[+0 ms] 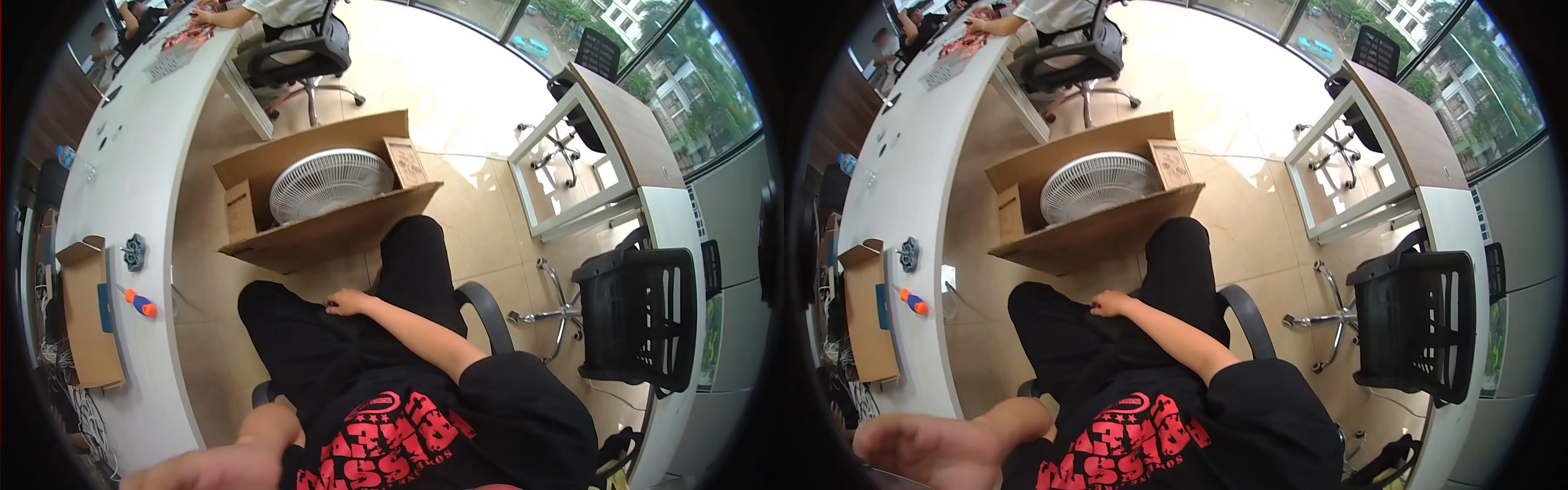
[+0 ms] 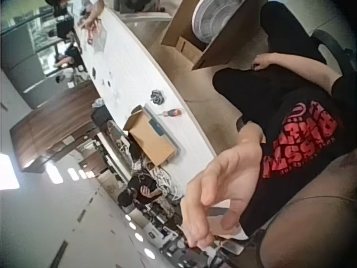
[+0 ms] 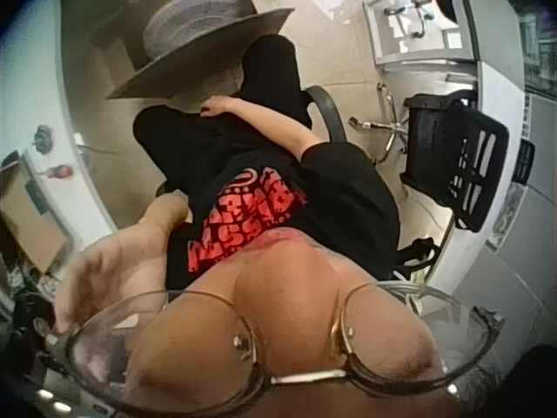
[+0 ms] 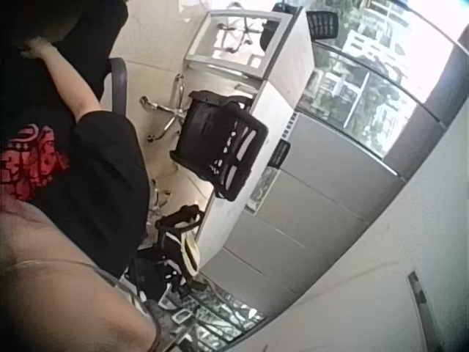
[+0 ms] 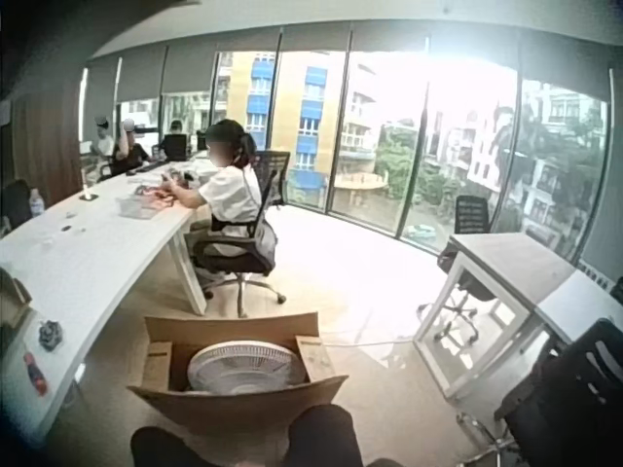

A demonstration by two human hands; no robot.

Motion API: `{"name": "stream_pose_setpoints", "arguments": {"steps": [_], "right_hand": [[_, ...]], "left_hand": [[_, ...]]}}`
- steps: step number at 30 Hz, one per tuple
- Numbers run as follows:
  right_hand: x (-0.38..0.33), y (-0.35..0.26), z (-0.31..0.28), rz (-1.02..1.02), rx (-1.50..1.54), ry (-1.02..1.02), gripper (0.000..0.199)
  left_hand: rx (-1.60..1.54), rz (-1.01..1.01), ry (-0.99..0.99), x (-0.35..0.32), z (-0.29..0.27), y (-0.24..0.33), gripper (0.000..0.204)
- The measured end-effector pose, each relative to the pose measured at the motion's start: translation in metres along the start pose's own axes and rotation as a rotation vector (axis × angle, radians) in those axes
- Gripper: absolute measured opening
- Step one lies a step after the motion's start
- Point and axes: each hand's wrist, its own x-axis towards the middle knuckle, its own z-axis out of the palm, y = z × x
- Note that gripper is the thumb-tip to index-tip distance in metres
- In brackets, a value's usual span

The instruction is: The recorder unpacks a new electric fan from its box and uses a screwdriver to begin assembling the base parts.

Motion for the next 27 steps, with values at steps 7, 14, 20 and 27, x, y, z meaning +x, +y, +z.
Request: {"name": "stream_pose_setpoints", "arguments": {"steps": [7,14,20,27], "right_hand": [[-0.012,0.003,-0.010,0.044,-0.033,0.016,0.043],[-0.008,0.015,-0.012,-0.017,0.027,0.072,0.041],[-0.008,0.034,-0.013,0.002,0.011,0.127,0.042],[-0.031,0.036,-0.015,0.004,0.049,0.173,0.041]], "left_hand": [[-0.553,-0.578,-0.189,-0.038,0.001,-0.071,0.084],[-0.739,-0.645,-0.197,-0.040,-0.006,-0.018,0.070],[-0.861,-0.679,-0.162,-0.032,0.016,-0.069,0.066],[-1.010,-0.713,-0.120,-0.049,0.063,-0.097,0.071]]}}
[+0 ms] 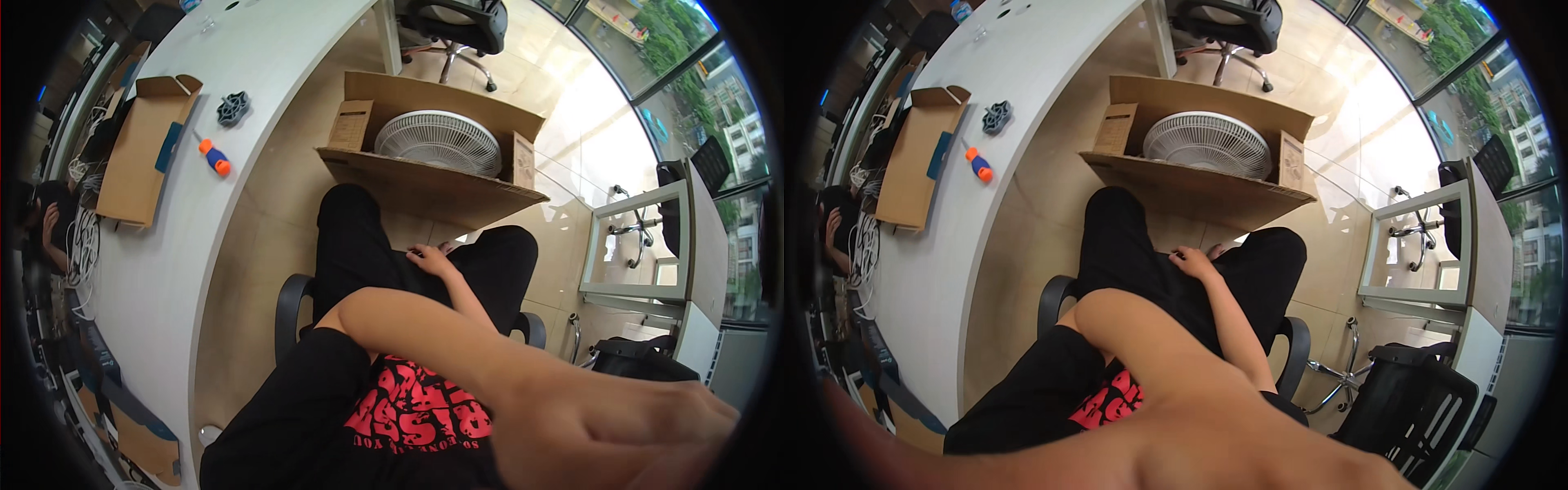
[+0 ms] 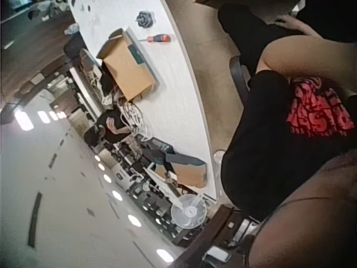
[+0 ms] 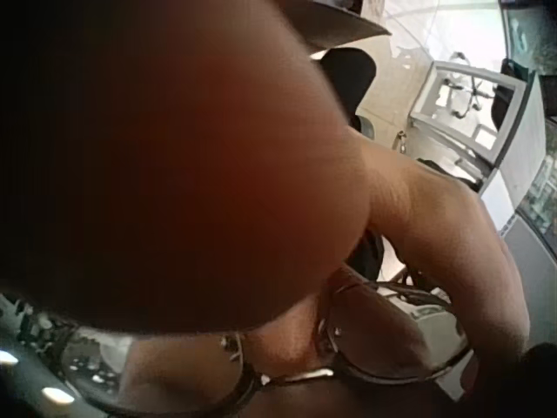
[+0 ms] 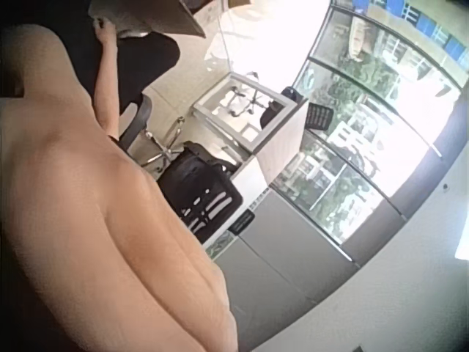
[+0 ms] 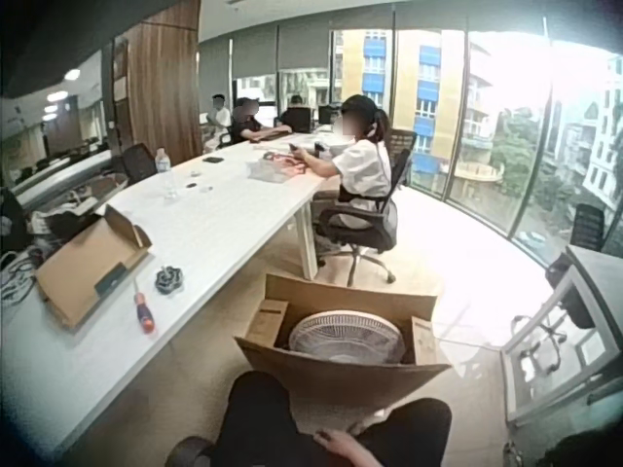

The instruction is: The recorder unpacks a new electric fan from its box and uses a screwdriver to begin assembling the base parts.

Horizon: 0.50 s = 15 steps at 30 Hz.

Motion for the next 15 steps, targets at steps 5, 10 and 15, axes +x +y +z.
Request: {"name": "stream_pose_setpoints", "arguments": {"steps": [5,10,15], "right_hand": [[-0.004,-0.005,-0.004,0.031,-0.048,0.011,0.040],[-0.004,0.008,-0.002,0.028,0.018,0.003,0.040],[0.000,-0.004,-0.007,0.026,-0.021,-0.040,0.041]], "left_hand": [[-0.210,-0.057,-0.052,0.014,-0.008,-0.015,0.080],[0.382,0.391,0.472,-0.017,-0.001,-0.010,0.093],[0.537,0.281,0.410,-0.050,-0.001,0.003,0.086]]}}
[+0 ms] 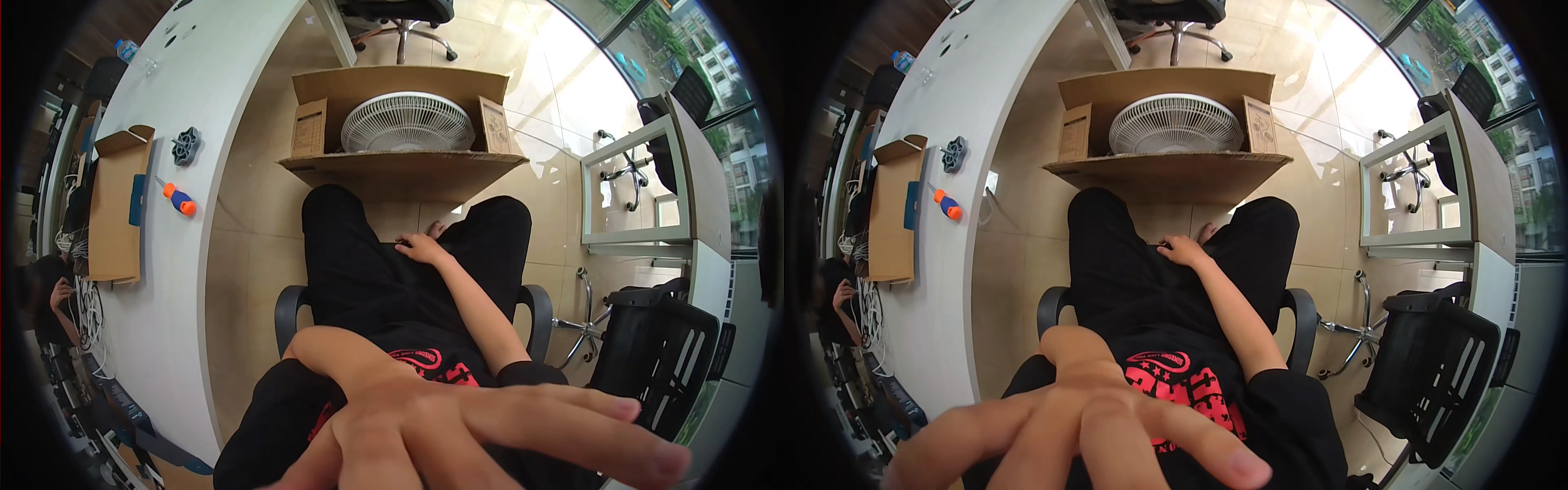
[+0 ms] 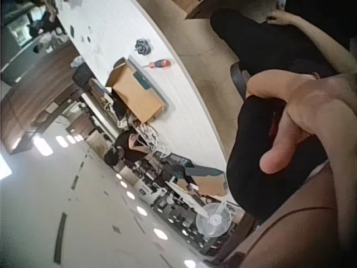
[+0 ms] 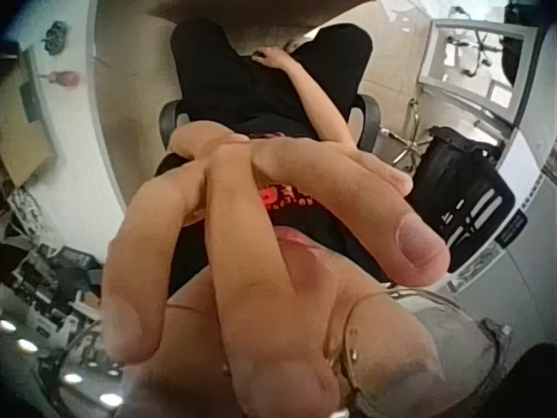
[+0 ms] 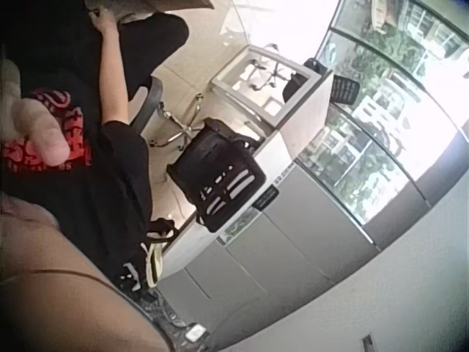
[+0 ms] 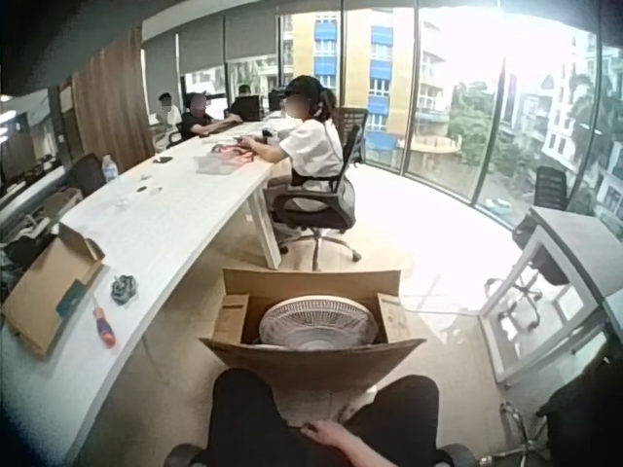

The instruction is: The recorder unpacks a new electric fan from its box and uses a screwdriver to begin assembling the base parts.

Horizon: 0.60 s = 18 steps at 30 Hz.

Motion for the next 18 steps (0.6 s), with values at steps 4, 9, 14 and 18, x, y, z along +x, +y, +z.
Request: {"name": "stream_pose_setpoints", "arguments": {"steps": [4,9,14,18], "right_hand": [[-0.002,-0.001,-0.002,0.017,-0.004,0.003,0.042],[-0.012,-0.034,-0.026,-0.230,0.076,0.393,0.027],[-0.025,-0.084,-0.137,-0.408,-0.091,1.102,0.015],[-0.015,-0.063,-0.172,-0.082,-0.477,1.140,0.022]], "left_hand": [[0.250,-0.124,-0.028,-0.010,-0.023,0.013,0.071],[0.550,-0.277,-0.107,-0.026,-0.060,0.064,0.054],[1.214,-0.647,-0.013,-0.005,-0.219,0.018,0.030],[1.849,-0.928,-0.057,-0.102,-0.402,0.032,0.030]]}}
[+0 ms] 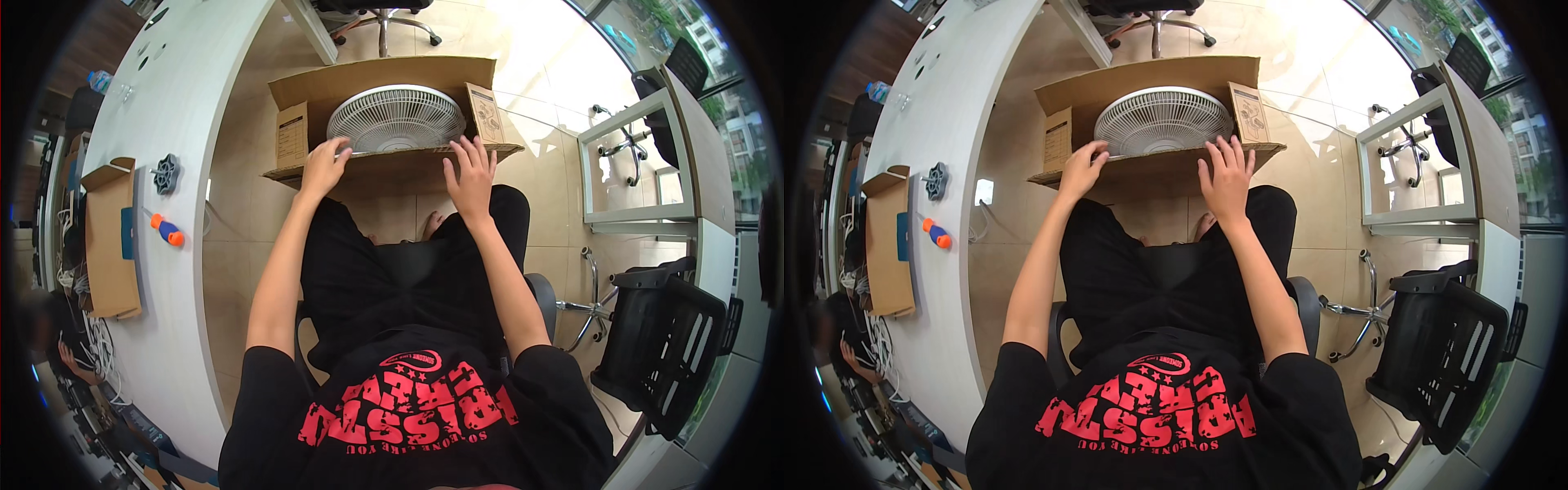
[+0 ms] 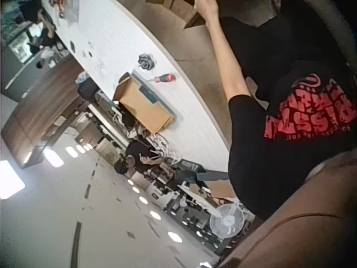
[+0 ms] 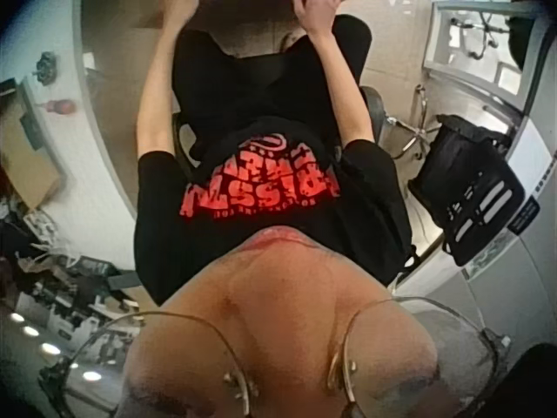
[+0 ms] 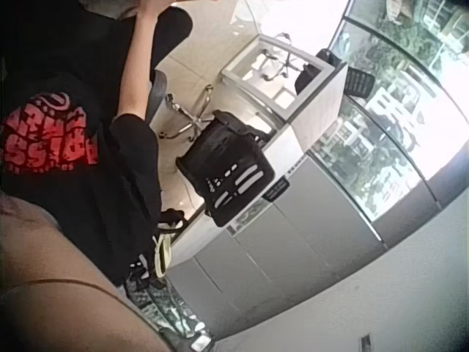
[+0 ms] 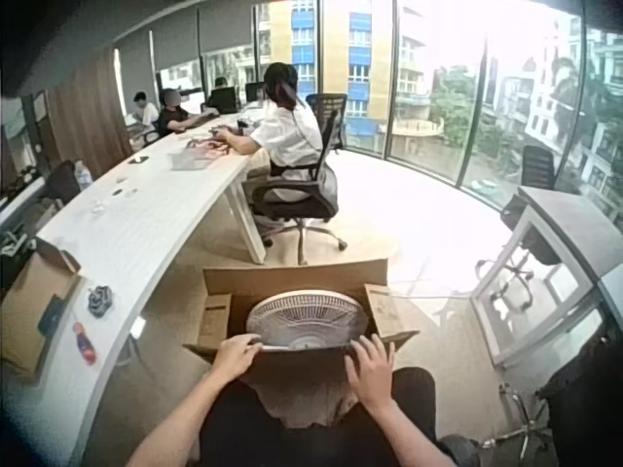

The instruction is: The recorder unpacks a new electric fan from its box and uses a screwdriver to begin assembling the base parts.

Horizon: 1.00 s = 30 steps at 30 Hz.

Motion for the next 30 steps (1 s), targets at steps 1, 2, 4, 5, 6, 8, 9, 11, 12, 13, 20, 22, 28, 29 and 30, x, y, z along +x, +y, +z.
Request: {"name": "stream_pose_setpoints", "arguments": {"steps": [1,2,4,5,6,8,9,11,12,13,20,22,28,29,30], "right_hand": [[-0.004,0.009,0.002,0.010,-0.016,-0.001,0.022],[-0.009,0.015,0.001,0.000,-0.033,-0.046,0.023],[-0.014,0.016,-0.003,0.010,-0.038,-0.041,0.025],[-0.019,0.014,-0.003,0.079,-0.070,-0.141,0.024],[-0.024,0.013,-0.004,0.147,-0.101,-0.241,0.024],[-0.048,0.019,0.005,0.191,-0.072,-0.289,0.024],[-0.056,0.023,0.012,0.228,-0.041,-0.323,0.024],[-0.069,0.029,0.022,0.219,-0.005,-0.330,0.025],[-0.074,0.032,0.026,0.210,0.032,-0.332,0.027],[-0.072,0.037,0.036,0.247,0.142,-0.299,0.026],[-0.068,0.083,0.080,0.434,0.399,-0.344,0.025],[-0.062,0.079,0.080,0.411,0.358,-0.355,0.019],[-0.004,0.073,0.063,0.105,0.220,-0.164,0.015],[0.004,0.077,0.064,0.071,0.196,-0.168,0.022],[0.010,0.082,0.064,0.035,0.173,-0.174,0.028]], "left_hand": [[0.074,0.024,-0.025,0.006,0.005,-0.005,0.035],[0.149,0.045,-0.044,0.011,0.007,-0.008,0.040],[-0.045,0.022,-0.201,0.018,0.001,-0.003,0.056],[-0.039,0.018,-0.387,0.022,-0.003,-0.008,0.080],[-0.046,0.012,-0.396,0.017,0.004,-0.007,0.080],[0.280,-0.017,-0.506,0.006,0.015,0.000,0.093],[0.330,-0.024,-0.554,0.004,0.026,-0.008,0.108],[0.427,-0.018,-0.513,-0.013,0.045,-0.017,0.112],[0.431,-0.007,-0.477,-0.018,0.052,-0.019,0.113],[0.427,-0.009,-0.485,-0.017,0.056,-0.024,0.113],[0.513,0.004,-0.316,-0.009,0.078,-0.030,0.072],[0.531,0.027,-0.234,-0.015,0.082,-0.034,0.063],[0.503,0.101,-0.053,-0.020,0.090,-0.033,0.051],[0.486,0.099,-0.044,-0.022,0.091,-0.036,0.050],[0.494,0.087,-0.046,-0.023,0.090,-0.036,0.050]]}}
